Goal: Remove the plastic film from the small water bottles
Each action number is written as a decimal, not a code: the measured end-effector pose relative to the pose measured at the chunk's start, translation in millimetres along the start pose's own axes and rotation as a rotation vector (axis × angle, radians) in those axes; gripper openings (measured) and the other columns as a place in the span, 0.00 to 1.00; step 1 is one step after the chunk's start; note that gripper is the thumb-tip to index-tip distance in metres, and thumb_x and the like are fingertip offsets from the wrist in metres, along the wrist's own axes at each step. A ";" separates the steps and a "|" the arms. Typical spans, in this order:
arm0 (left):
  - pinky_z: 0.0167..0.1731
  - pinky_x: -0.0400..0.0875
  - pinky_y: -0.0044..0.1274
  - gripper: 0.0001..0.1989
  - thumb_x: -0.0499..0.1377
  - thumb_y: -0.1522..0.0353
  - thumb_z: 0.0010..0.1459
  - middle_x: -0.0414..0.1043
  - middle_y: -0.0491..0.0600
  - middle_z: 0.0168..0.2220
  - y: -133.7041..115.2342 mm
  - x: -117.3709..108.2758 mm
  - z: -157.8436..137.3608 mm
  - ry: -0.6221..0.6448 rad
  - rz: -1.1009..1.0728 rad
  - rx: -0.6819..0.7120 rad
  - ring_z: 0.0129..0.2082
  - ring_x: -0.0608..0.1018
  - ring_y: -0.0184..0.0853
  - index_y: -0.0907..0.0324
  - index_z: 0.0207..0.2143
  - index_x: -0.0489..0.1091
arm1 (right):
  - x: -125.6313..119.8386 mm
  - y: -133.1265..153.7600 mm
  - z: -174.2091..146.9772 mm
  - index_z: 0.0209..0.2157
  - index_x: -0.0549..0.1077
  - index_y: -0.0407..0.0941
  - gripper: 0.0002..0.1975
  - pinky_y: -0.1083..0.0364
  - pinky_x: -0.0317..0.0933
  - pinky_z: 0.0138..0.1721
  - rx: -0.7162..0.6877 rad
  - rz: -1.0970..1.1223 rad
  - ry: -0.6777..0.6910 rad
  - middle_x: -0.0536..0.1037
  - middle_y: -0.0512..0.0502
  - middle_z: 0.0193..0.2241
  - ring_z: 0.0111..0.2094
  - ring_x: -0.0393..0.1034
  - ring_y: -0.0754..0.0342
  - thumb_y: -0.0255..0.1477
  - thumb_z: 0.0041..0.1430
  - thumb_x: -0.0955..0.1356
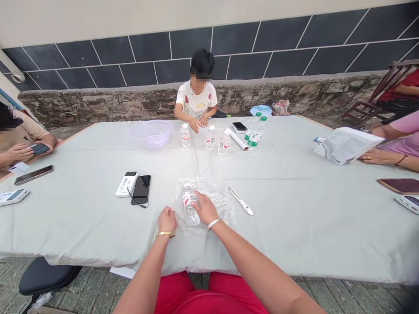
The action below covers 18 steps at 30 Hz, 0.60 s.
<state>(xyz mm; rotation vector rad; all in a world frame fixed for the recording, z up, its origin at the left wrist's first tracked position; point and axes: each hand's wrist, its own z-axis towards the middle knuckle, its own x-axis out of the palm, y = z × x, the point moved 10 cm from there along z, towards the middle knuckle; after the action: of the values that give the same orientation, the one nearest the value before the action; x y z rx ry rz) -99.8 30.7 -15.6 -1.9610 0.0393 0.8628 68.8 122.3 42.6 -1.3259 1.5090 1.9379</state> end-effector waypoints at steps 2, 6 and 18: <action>0.20 0.66 0.20 0.10 0.43 0.66 0.60 0.70 0.46 0.26 9.0 -7.8 3.7 0.010 -0.071 -0.056 0.18 0.73 0.28 0.58 0.32 0.61 | -9.2 -9.6 0.8 0.58 0.57 0.46 0.23 0.56 0.55 0.48 0.089 0.015 -0.022 0.67 0.42 0.51 0.50 0.63 0.52 0.32 0.62 0.58; 0.20 0.68 0.19 0.17 0.43 0.58 0.60 0.71 0.50 0.35 2.2 -10.0 12.4 0.012 -0.154 -0.071 0.20 0.75 0.26 0.60 0.43 0.60 | -16.4 -2.5 6.4 0.60 0.54 0.46 0.29 0.53 0.56 0.47 0.154 -0.025 -0.041 0.66 0.39 0.52 0.51 0.62 0.47 0.42 0.59 0.59; 0.20 0.60 0.18 0.30 0.52 0.66 0.52 0.53 0.35 0.17 -30.9 -23.7 7.8 0.003 -0.240 0.262 0.16 0.61 0.25 0.58 0.59 0.54 | -49.7 -63.0 0.0 0.57 0.58 0.42 0.28 0.53 0.58 0.36 0.351 -0.176 0.142 0.73 0.36 0.45 0.45 0.69 0.45 0.43 0.61 0.54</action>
<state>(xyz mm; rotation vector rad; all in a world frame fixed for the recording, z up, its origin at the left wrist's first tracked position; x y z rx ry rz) -110.6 46.1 19.4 -1.6820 -0.0769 0.6614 140.2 158.7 48.0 -1.4040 1.6434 1.4197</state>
